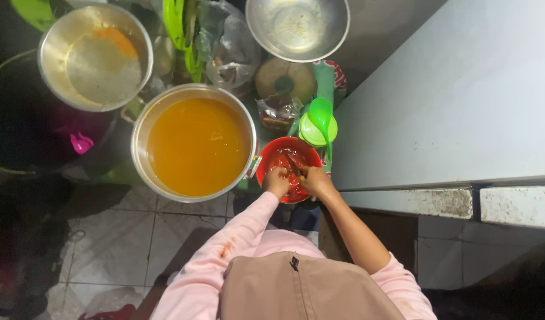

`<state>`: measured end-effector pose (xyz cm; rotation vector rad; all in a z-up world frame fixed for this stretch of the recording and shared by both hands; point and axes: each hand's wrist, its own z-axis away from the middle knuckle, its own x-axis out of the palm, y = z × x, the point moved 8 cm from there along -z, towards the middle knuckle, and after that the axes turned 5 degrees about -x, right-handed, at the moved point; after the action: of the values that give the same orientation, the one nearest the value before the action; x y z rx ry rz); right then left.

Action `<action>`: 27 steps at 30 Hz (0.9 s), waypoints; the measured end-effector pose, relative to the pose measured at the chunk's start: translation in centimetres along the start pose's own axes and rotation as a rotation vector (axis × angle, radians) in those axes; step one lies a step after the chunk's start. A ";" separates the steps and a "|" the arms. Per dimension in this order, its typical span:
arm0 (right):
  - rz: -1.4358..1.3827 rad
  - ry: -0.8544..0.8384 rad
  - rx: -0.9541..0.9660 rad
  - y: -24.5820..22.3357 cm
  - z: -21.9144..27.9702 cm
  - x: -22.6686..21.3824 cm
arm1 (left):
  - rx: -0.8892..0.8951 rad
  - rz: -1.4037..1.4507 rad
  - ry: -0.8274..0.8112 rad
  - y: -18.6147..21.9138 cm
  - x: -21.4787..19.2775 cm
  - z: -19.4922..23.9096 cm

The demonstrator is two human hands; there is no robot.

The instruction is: The person pours a yellow liquid from a large pot into a red bowl using a pink scoop, then adds a red powder from a packet and stirs the mixture with a spoon. The person also rinses the scoop and handles a strainer.

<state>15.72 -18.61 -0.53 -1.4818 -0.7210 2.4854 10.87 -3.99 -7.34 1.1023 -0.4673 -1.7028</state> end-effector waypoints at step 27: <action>0.354 0.268 -0.338 -12.6 11.3 -21.2 | 0.564 -0.237 0.172 6.1 -3.2 -2.0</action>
<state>15.15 -19.14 26.60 -2.1847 -0.9304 2.4065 16.02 -3.31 -2.44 1.7536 -0.7575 -1.7012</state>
